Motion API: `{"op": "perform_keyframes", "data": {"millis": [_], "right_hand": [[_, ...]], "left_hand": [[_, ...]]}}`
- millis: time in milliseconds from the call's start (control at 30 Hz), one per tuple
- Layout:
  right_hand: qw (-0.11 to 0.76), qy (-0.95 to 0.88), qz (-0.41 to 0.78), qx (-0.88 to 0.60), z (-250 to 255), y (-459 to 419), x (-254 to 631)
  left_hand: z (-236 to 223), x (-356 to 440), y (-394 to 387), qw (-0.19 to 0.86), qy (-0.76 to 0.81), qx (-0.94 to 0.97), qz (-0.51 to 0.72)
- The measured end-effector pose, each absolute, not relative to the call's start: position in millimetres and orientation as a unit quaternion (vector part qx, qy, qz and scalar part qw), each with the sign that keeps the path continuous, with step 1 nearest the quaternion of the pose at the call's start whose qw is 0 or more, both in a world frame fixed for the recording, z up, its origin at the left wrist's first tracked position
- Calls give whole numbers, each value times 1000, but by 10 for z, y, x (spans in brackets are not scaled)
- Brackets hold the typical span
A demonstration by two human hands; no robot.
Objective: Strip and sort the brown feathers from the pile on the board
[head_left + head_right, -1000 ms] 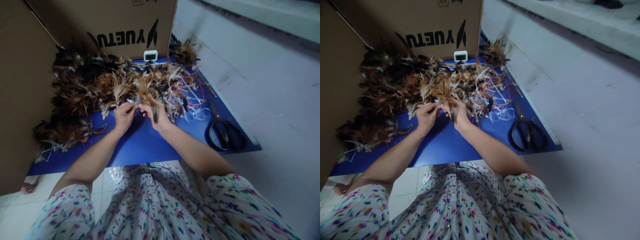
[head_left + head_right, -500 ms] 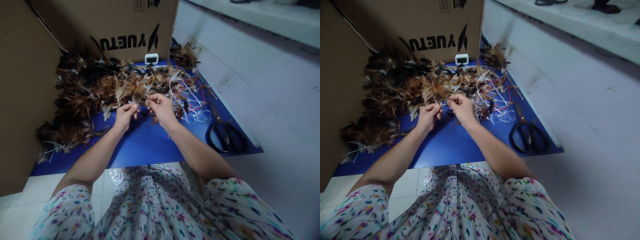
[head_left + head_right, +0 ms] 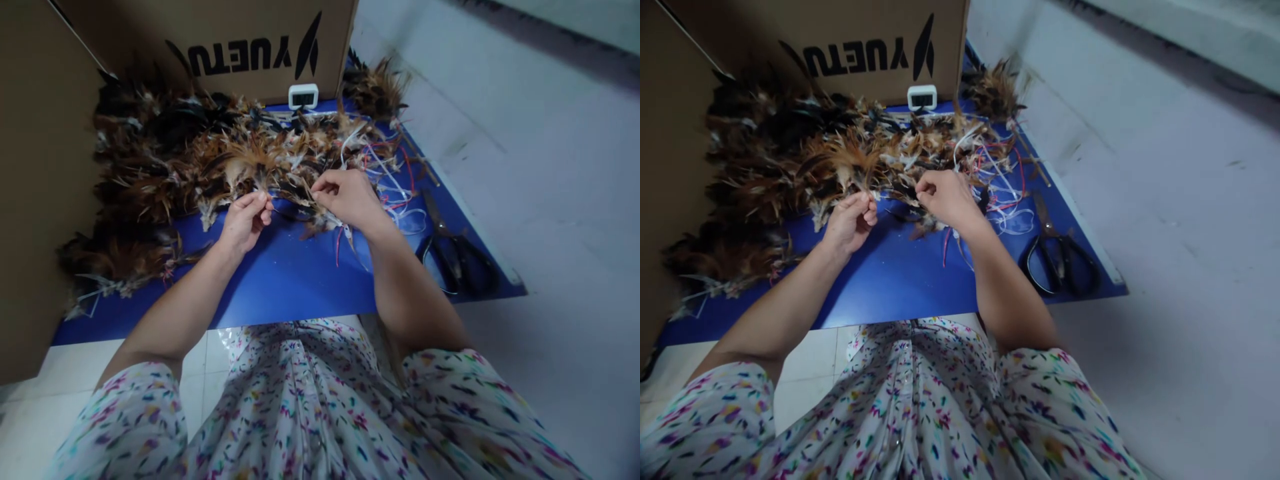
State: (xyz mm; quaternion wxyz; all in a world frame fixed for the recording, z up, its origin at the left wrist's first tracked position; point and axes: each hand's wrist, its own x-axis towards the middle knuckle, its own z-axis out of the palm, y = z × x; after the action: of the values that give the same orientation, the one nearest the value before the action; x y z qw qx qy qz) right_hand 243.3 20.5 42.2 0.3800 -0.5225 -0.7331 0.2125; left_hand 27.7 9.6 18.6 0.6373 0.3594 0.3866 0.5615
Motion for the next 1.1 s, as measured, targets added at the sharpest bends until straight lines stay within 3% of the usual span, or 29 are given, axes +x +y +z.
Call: {"op": "perform_keyframes", "data": {"millis": [167, 633, 933, 1100], "right_hand": [[276, -784, 162, -532, 482, 160, 2526], [298, -777, 99, -545, 62, 298, 2249], [456, -639, 353, -509, 275, 294, 2306], [491, -548, 486, -472, 333, 251, 2273]], "left_hand": [[193, 263, 112, 631, 393, 359, 565], [154, 235, 163, 609, 406, 364, 576], [161, 247, 154, 615, 407, 354, 575], [171, 256, 136, 624, 404, 350, 570]]}}
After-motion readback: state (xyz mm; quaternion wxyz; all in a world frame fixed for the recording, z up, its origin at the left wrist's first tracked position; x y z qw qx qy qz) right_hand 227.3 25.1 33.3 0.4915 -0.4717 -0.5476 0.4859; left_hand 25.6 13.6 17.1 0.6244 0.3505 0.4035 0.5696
